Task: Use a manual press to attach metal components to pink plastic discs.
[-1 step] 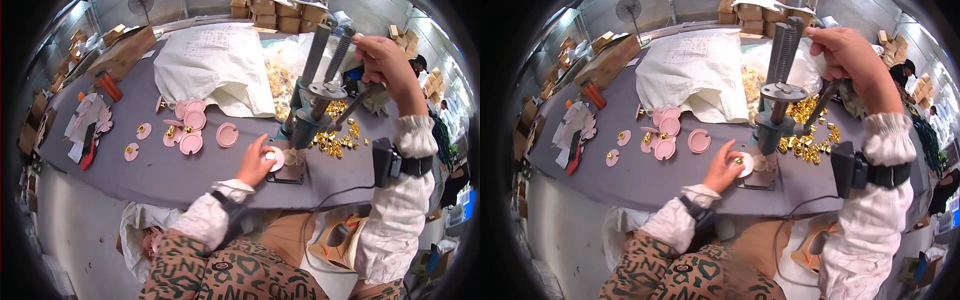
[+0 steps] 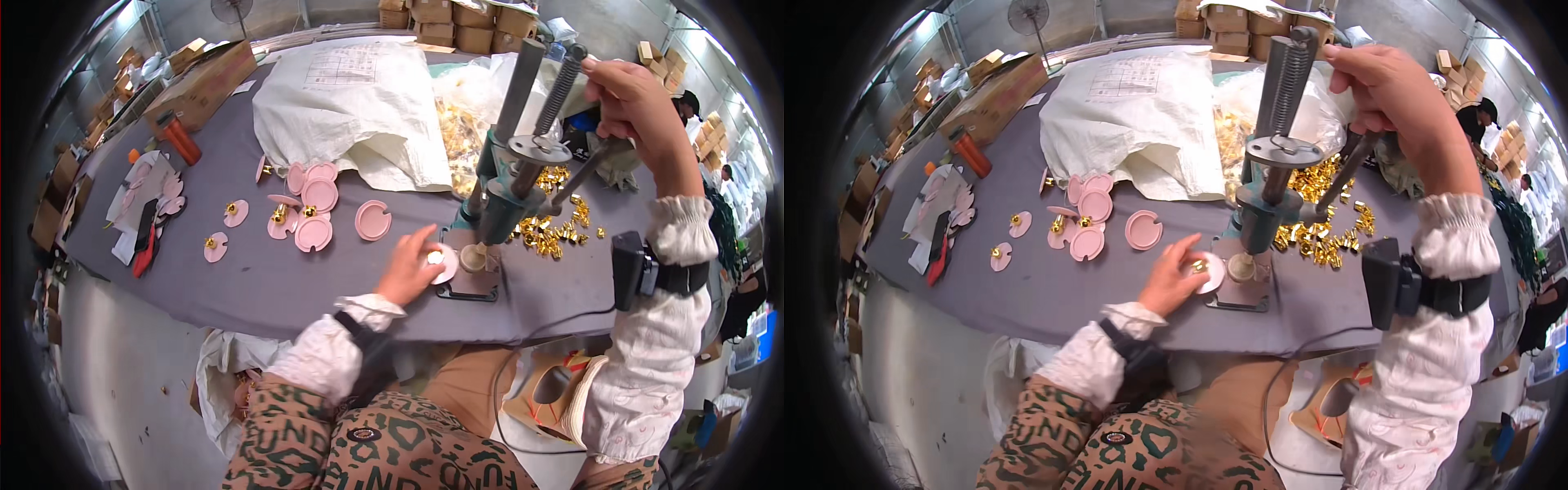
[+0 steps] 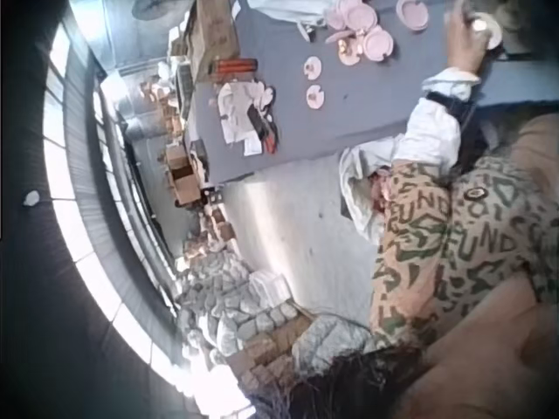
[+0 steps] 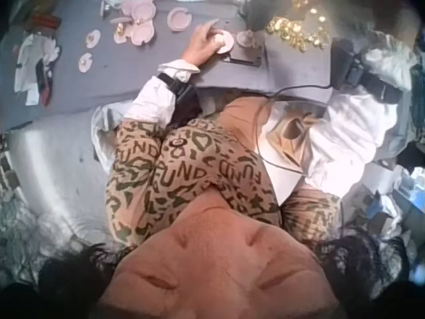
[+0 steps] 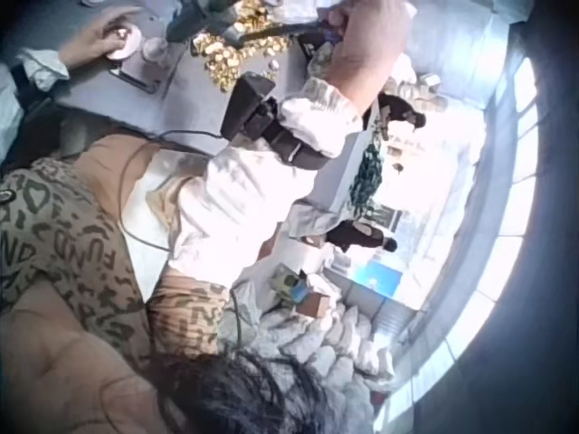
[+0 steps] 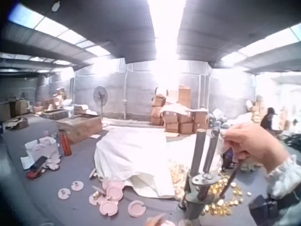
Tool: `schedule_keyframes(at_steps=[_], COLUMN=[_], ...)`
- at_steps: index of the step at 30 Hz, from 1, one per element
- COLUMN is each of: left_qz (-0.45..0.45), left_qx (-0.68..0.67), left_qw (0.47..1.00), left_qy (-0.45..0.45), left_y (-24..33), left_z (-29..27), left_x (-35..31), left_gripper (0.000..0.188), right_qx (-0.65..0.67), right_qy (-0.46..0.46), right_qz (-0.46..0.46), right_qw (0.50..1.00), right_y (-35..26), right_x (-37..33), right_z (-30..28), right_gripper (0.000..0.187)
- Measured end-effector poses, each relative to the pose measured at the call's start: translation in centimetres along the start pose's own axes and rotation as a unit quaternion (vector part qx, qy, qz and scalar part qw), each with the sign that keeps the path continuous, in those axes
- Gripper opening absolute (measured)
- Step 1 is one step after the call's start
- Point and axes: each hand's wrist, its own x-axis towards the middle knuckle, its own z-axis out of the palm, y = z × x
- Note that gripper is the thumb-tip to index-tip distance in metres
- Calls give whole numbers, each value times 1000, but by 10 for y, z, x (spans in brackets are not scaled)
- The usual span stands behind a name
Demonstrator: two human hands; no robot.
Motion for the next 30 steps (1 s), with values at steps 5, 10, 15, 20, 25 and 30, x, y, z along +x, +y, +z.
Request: schedule_keyframes(at_steps=[5, 10, 15, 20, 25, 30], left_qz=[162, 83, 182, -6, -41, -44], left_qx=[211, 338, 237, 157, 86, -71], left_qw=[960, 933, 947, 987, 992, 985], left_qy=[94, 88, -115, 29, -81, -152], left_y=[-13, -38, -11, -15, -10, 34], left_z=[-75, -89, -97, -95, -73, -12], left_x=[32, 39, -13, -11, 23, 39], left_gripper=[53, 31, 28, 36, 37, 54], right_qx=[-28, -13, -28, -27, -1, 6], right_qy=[36, 23, 32, 30, 16, -22], right_qz=[-31, -26, -37, -48, -49, -39], right_qw=[998, 999, 998, 998, 999, 999], right_y=[0, 2, 9, 6, 7, 14], right_x=[-8, -5, -3, -4, -3, 23], right_z=[1, 1, -4, -3, -2, -6], right_gripper=[36, 36, 37, 37, 36, 33])
